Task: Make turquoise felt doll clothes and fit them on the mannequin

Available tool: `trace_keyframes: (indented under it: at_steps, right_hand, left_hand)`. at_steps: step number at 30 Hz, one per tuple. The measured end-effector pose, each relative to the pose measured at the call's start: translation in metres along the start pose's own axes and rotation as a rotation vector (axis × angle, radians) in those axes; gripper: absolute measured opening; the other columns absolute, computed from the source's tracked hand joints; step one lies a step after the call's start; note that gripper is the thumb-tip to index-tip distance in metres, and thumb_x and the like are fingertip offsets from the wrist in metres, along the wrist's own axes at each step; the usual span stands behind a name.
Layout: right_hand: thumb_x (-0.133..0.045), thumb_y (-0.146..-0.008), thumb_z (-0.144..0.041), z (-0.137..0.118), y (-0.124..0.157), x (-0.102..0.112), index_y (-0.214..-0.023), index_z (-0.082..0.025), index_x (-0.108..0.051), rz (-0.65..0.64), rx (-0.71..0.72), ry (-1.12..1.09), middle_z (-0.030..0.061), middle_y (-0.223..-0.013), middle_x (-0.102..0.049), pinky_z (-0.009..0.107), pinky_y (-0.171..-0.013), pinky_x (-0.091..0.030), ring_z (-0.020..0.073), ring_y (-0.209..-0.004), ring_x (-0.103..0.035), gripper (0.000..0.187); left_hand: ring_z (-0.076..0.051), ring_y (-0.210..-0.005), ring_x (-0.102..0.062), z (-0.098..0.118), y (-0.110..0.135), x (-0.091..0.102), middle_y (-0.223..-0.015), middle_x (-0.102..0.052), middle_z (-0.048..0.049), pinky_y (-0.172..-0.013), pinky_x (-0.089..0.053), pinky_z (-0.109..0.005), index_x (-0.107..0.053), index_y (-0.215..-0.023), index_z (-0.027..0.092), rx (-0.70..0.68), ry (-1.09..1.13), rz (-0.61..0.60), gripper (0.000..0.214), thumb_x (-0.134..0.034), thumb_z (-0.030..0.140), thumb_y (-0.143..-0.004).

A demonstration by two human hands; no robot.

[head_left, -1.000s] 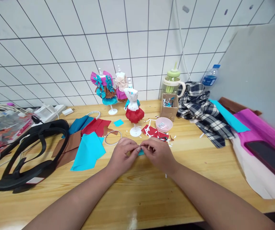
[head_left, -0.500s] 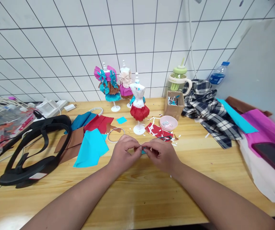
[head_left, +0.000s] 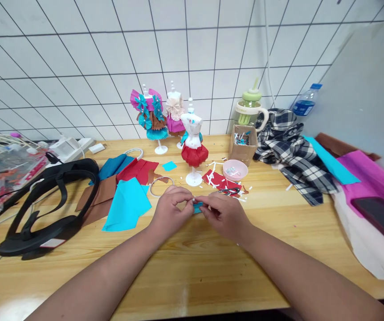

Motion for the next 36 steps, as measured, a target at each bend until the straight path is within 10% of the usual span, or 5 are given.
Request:
trace_keyframes:
  at_steps: [36]
  right_hand:
    - [-0.058, -0.078, -0.022, 0.0082, -0.0063, 0.0020, -0.074, -0.020, -0.059, 0.079, -0.402, -0.328, -0.0042, -0.056, -0.055, 0.020, -0.044, -0.037, 0.0095, -0.047, -0.047, 0.005]
  left_hand:
    - [-0.014, -0.066, -0.060, 0.0048, 0.0016, -0.0041, -0.068, -0.071, -0.0007, -0.068, -0.044, -0.031, -0.072, -0.076, 0.022, -0.176, -0.035, -0.073, 0.012, -0.062, 0.018, -0.081]
Point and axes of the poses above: each hand's wrist, its own y-axis away from the middle knuckle, its own x-axis out of the back of the hand, z = x × y, the point moved 2 cm from there along -y, towards the middle knuckle
